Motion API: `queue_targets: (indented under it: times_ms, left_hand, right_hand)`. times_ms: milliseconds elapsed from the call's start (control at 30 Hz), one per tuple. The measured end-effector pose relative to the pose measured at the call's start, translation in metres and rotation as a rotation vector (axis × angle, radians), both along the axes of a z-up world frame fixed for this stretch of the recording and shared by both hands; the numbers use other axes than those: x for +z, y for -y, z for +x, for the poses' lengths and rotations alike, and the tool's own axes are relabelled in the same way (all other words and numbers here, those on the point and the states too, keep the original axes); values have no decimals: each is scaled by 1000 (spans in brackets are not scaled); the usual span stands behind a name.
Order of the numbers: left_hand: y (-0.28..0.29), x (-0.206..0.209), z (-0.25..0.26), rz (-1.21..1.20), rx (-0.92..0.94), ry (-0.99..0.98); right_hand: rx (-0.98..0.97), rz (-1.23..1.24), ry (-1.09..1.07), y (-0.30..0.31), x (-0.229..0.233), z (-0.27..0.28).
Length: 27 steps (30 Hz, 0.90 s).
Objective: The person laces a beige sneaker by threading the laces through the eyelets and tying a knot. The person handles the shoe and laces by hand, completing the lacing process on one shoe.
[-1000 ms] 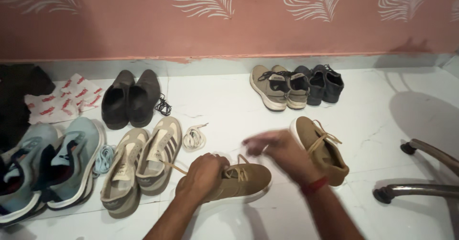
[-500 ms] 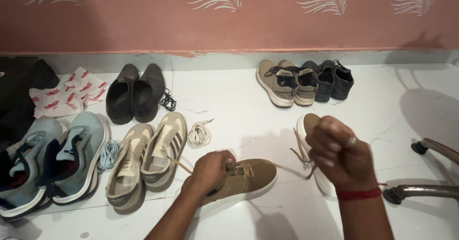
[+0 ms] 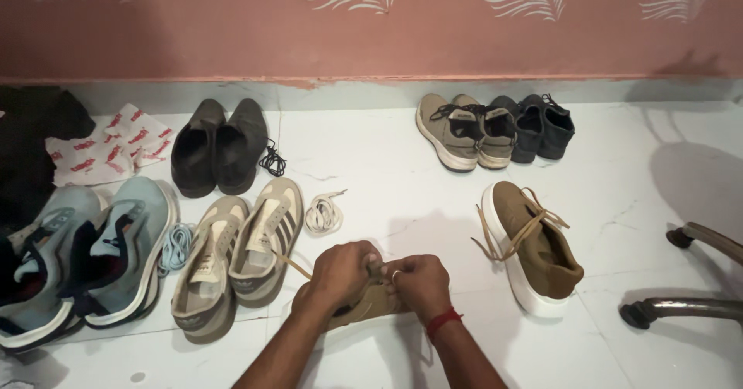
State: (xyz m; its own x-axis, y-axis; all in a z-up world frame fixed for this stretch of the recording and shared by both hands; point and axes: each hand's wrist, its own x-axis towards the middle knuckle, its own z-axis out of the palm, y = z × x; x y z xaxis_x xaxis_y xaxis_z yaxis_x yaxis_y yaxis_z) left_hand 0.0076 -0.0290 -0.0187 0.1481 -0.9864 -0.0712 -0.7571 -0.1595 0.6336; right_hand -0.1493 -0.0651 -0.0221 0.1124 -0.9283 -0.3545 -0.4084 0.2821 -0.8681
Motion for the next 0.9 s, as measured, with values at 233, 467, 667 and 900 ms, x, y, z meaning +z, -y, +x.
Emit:
queue_targets:
  times_ms: [233, 467, 667, 900]
  left_hand:
    - [-1, 0, 2, 2, 18, 38]
    - [12, -13, 26, 60, 19, -305]
    - [17, -28, 27, 170, 61, -266]
    - [17, -32, 31, 163, 77, -338]
  right_hand:
    - [-71, -82, -103, -5, -2, 13]
    - [-198, -158, 198, -13, -24, 18]
    - [-255, -96, 252, -14, -31, 21]
    - [-34, -227, 92, -14, -18, 14]
